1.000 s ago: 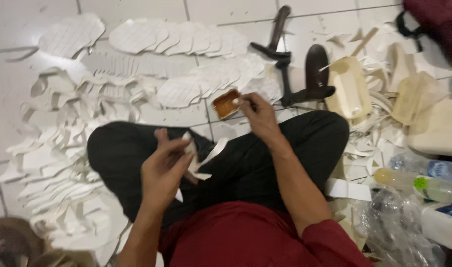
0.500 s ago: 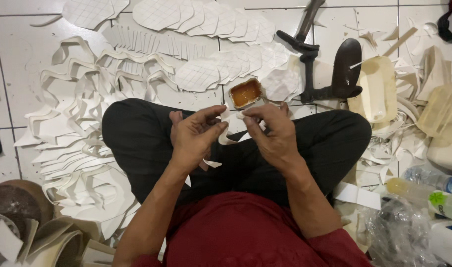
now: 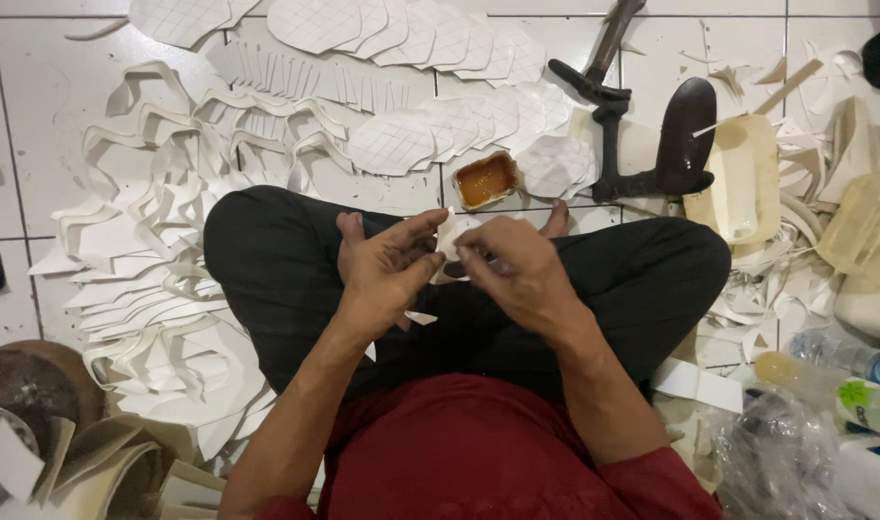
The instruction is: The person sits on the floor and repeatedly applies glue from a small container to white shoe parts using a brush. They then press the glued parts together by hand and place the assembled pieces aside.
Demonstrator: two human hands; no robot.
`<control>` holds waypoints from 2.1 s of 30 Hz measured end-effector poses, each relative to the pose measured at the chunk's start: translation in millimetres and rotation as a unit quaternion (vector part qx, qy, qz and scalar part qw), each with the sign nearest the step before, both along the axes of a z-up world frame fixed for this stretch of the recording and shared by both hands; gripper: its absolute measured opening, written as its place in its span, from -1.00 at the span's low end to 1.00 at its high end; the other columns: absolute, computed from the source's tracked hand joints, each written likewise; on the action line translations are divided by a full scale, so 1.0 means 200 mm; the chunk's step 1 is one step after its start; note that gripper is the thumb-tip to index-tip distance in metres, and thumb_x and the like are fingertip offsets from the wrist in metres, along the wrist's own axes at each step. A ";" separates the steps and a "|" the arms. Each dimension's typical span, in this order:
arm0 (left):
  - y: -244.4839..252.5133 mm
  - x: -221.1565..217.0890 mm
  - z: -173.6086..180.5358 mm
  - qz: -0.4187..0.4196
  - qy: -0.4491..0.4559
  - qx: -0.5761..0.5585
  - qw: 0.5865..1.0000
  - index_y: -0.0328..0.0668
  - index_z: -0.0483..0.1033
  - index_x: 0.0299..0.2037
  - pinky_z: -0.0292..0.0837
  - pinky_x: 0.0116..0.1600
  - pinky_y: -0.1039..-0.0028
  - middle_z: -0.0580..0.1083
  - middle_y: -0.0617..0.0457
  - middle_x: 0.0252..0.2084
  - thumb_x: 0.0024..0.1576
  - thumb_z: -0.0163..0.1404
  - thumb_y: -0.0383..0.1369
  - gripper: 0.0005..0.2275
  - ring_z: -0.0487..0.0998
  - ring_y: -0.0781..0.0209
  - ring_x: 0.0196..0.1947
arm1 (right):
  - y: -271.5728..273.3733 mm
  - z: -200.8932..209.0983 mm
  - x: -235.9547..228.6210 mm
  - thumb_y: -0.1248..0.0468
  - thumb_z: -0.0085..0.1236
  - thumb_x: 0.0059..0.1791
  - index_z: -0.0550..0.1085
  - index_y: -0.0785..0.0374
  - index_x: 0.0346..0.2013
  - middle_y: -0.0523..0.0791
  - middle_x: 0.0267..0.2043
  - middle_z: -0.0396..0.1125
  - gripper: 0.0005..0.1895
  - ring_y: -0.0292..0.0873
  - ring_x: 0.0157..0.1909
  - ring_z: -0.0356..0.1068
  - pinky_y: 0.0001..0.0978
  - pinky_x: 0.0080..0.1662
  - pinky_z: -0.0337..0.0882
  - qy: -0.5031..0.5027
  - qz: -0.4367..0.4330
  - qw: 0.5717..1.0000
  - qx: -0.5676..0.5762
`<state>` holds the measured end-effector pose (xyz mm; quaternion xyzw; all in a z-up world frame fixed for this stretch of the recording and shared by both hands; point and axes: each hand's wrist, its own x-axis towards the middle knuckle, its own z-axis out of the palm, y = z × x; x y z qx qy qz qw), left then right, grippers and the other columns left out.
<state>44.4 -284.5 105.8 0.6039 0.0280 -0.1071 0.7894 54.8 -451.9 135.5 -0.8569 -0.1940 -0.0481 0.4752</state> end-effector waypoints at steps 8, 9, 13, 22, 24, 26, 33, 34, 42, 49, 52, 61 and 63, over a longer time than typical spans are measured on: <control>0.00 0.00 0.06 -0.009 0.009 -0.017 1.000 -0.30 0.37 0.07 0.44 -0.18 0.67 0.49 -0.02 -0.17 -0.06 0.02 -0.66 -0.57 0.45 0.42 -0.27 | -0.01 -0.01 0.07 0.20 0.04 -0.02 0.48 0.05 -0.28 -0.27 -0.45 0.30 -0.92 -0.25 -0.35 0.36 -0.06 0.07 0.04 -0.025 -0.055 0.995 -0.084; 0.00 0.00 0.08 -0.006 0.009 -0.017 1.000 -0.29 0.35 0.09 0.44 -0.17 0.67 0.49 -0.03 -0.17 -0.06 0.01 -0.65 -0.55 0.44 0.42 -0.27 | 0.00 0.00 0.07 0.19 0.04 -0.02 0.47 0.03 -0.28 -0.27 -0.44 0.30 -0.92 -0.25 -0.34 0.37 -0.10 0.05 0.05 -0.027 -0.048 0.995 -0.086; 0.02 0.00 0.00 0.002 0.013 0.000 1.000 -0.27 0.38 0.02 0.44 -0.21 0.63 0.48 -0.06 -0.22 -0.07 0.01 -0.65 -0.60 0.44 0.36 -0.30 | 0.03 0.14 0.05 0.22 0.07 -0.04 0.47 0.12 -0.29 -0.18 -0.48 0.29 -0.92 -0.11 -0.38 0.35 0.02 -0.04 0.13 -0.036 -0.022 0.994 -0.097; -0.01 0.02 0.08 0.000 0.021 -0.013 1.000 -0.32 0.40 0.00 0.44 -0.20 0.68 0.49 -0.04 -0.24 -0.06 0.03 -0.65 -0.63 0.45 0.39 -0.30 | 0.00 0.00 0.07 0.21 0.05 -0.03 0.48 0.05 -0.26 -0.25 -0.43 0.31 -0.91 -0.21 -0.34 0.36 -0.11 0.02 0.09 -0.048 -0.052 0.992 -0.104; 0.00 0.02 0.05 0.005 0.028 -0.019 0.999 -0.35 0.38 0.02 0.44 -0.19 0.70 0.49 -0.04 -0.24 -0.04 0.00 -0.65 -0.63 0.45 0.41 -0.30 | 0.00 -0.02 0.07 0.20 0.04 -0.02 0.48 0.06 -0.30 -0.22 -0.48 0.27 -0.92 -0.18 -0.38 0.35 -0.18 -0.06 0.16 -0.048 -0.032 0.992 -0.113; 0.00 0.01 -0.04 0.004 0.025 -0.014 1.000 -0.37 0.36 0.03 0.44 -0.18 0.68 0.49 -0.07 -0.23 -0.03 0.00 -0.63 -0.63 0.45 0.40 -0.29 | 0.03 0.10 0.05 0.27 0.08 -0.07 0.47 0.13 -0.31 -0.13 -0.50 0.27 -0.94 -0.03 -0.39 0.34 -0.13 -0.15 0.22 -0.041 0.002 0.994 -0.098; 0.01 0.02 0.02 -0.030 0.007 -0.004 1.000 -0.35 0.31 0.09 0.43 -0.10 0.62 0.45 -0.07 -0.13 -0.03 -0.05 -0.67 -0.57 0.45 0.37 -0.22 | 0.03 0.19 0.05 0.34 0.06 -0.06 0.46 0.20 -0.32 -0.07 -0.50 0.25 -0.95 0.00 -0.41 0.33 -0.23 -0.24 0.29 -0.056 0.009 0.994 -0.093; 0.01 0.02 0.00 -0.031 0.006 -0.004 0.999 -0.35 0.31 0.09 0.43 -0.10 0.62 0.45 -0.07 -0.13 -0.03 -0.05 -0.67 -0.57 0.45 0.37 -0.22 | 0.02 0.12 0.05 0.34 0.06 -0.06 0.46 0.20 -0.32 -0.07 -0.50 0.25 -0.95 0.00 -0.41 0.33 -0.23 -0.24 0.29 -0.057 0.008 0.994 -0.094; 0.11 0.03 -0.09 0.001 -0.009 0.037 0.999 -0.31 0.30 0.09 0.46 -0.08 0.56 0.41 -0.01 -0.13 -0.06 -0.04 -0.70 -0.55 0.45 0.34 -0.20 | -0.13 -0.14 0.13 0.36 0.11 -0.12 0.47 0.23 -0.32 -0.01 -0.49 0.31 -0.91 0.05 -0.41 0.36 -0.15 -0.27 0.32 0.028 -0.041 0.996 -0.078; 0.17 -0.03 -0.01 0.010 0.045 0.058 0.997 -0.37 0.43 -0.05 0.51 -0.26 0.59 0.43 -0.05 -0.30 -0.01 -0.01 -0.63 -0.71 0.47 0.38 -0.35 | -0.30 -0.46 0.32 0.26 0.03 -0.03 0.45 0.29 -0.29 0.02 -0.51 0.27 -0.86 0.07 -0.41 0.34 -0.15 -0.32 0.31 0.069 -0.076 0.976 -0.193; 0.18 -0.05 -0.01 0.008 0.037 0.034 0.999 -0.39 0.45 -0.09 0.51 -0.25 0.60 0.45 -0.01 -0.33 -0.08 0.04 -0.66 -0.69 0.48 0.36 -0.35 | -0.31 -0.57 0.37 0.24 0.01 -0.01 0.44 0.30 -0.30 0.02 -0.53 0.25 -0.83 0.09 -0.42 0.34 -0.13 -0.32 0.31 0.060 -0.056 0.963 -0.257; 0.17 -0.05 -0.02 -0.006 0.044 0.063 0.997 -0.35 0.47 -0.09 0.55 -0.24 0.55 0.47 -0.08 -0.26 -0.07 0.06 -0.66 -0.69 0.50 0.32 -0.31 | -0.27 -0.58 0.38 0.13 -0.13 -0.03 0.41 0.22 -0.38 0.02 -0.50 0.26 -0.76 0.15 -0.32 0.36 -0.05 -0.20 0.29 0.175 -0.006 0.913 -0.369; 0.16 -0.05 -0.05 -0.007 0.035 0.053 0.998 -0.33 0.47 -0.06 0.53 -0.24 0.57 0.48 -0.08 -0.28 -0.06 0.06 -0.64 -0.68 0.49 0.33 -0.30 | -0.25 -0.49 0.36 0.13 -0.13 -0.02 0.37 0.29 -0.42 0.10 -0.48 0.25 -0.73 0.21 -0.29 0.33 -0.02 -0.21 0.27 0.235 -0.016 0.924 -0.301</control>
